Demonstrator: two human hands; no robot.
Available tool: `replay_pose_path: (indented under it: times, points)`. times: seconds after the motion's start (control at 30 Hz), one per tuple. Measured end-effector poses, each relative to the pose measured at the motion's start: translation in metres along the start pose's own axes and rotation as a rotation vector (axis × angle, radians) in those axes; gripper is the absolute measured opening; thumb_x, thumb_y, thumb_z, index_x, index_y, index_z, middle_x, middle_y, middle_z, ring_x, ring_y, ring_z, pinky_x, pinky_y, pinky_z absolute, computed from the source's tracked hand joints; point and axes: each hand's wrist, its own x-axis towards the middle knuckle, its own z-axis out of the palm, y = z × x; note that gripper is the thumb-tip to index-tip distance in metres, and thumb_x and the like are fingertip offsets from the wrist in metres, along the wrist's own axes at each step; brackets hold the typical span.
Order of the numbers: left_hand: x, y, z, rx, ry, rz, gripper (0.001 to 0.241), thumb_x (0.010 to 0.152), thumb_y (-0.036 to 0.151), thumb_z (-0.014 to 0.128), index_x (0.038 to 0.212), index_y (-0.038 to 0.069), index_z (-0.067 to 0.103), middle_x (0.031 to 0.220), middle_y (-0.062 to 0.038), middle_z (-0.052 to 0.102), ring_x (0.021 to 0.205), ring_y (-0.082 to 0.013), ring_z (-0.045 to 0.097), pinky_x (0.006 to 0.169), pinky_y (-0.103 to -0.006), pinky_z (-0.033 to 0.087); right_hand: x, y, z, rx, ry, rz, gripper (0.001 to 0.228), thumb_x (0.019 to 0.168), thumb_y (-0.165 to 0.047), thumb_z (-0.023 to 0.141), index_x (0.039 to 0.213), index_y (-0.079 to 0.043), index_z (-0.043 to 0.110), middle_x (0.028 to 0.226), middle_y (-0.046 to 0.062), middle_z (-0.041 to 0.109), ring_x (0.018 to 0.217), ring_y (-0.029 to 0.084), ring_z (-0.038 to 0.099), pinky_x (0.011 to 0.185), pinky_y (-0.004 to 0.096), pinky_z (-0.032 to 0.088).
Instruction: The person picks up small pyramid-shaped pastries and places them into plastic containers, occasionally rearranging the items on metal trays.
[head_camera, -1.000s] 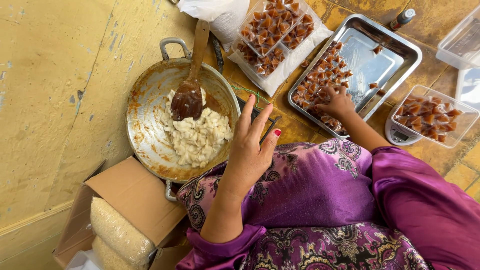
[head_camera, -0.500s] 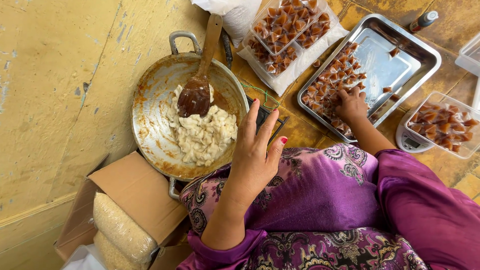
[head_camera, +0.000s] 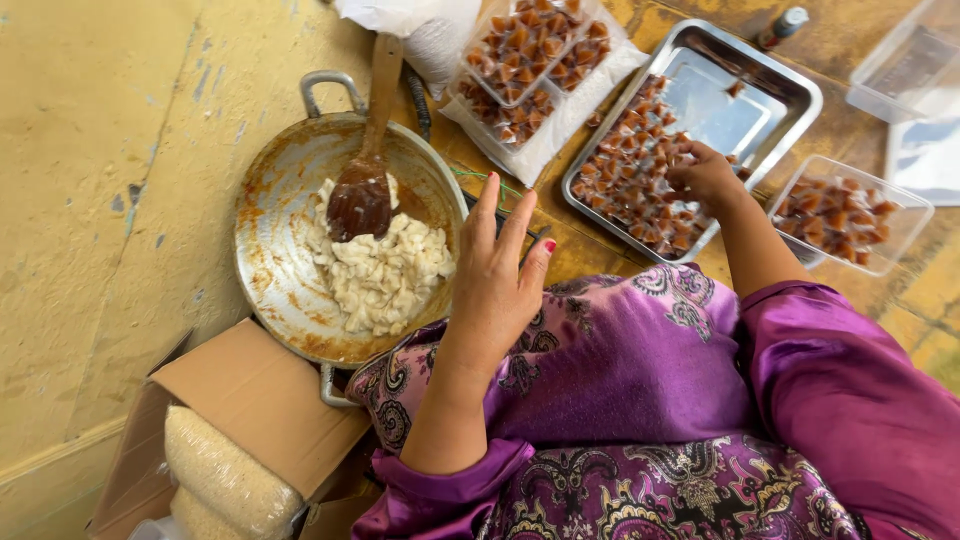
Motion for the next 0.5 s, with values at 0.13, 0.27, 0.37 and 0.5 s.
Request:
replay_pose_path:
  times: [0.13,0.27,0.37,0.5]
  points:
    - [0.010,0.001,0.017,0.042,0.051,0.083,0.050,0.101,0.024,0.065,0.146,0.008,0.053,0.156,-0.028,0.033,0.138,-0.0495,0.044,0.112,-0.0611,0.040,-0.034,-0.039,-0.041,0.100,-0.003,-0.013,0.041,0.083,0.000,0.067,0.120,-0.019,0.063,0.086,-0.002,0.059,0.067,0.008,0.063,0.069,0.035,0.066]
    - [0.019,-0.003,0.044,0.079,0.118,0.184,0.050,0.099,0.024,0.067,0.144,0.006,0.054,0.153,-0.029,0.036,0.136,-0.0488,0.047,0.111,-0.0589,0.042,-0.074,-0.066,-0.111,0.052,0.067,-0.063,0.044,0.085,0.001,0.069,0.123,-0.021,0.063,0.085,-0.002,0.060,0.069,0.008,0.063,0.065,0.032,0.066]
    - [0.027,0.004,0.052,0.128,-0.026,0.126,0.049,0.101,0.025,0.064,0.144,0.005,0.053,0.160,-0.025,0.027,0.143,-0.0444,0.038,0.118,-0.0565,0.034,-0.100,-0.087,-0.161,-0.114,0.161,0.062,0.033,0.095,-0.003,0.067,0.124,-0.017,0.059,0.099,0.004,0.057,0.086,0.016,0.062,0.072,0.031,0.064]
    - [0.032,0.005,0.061,0.138,-0.017,0.153,0.048,0.098,0.020,0.065,0.143,0.007,0.053,0.157,-0.025,0.030,0.137,-0.0444,0.042,0.115,-0.0565,0.036,-0.108,-0.084,-0.179,-0.198,0.167,0.135,0.025,0.099,-0.006,0.068,0.122,-0.015,0.064,0.100,0.008,0.064,0.085,0.019,0.066,0.074,0.032,0.063]
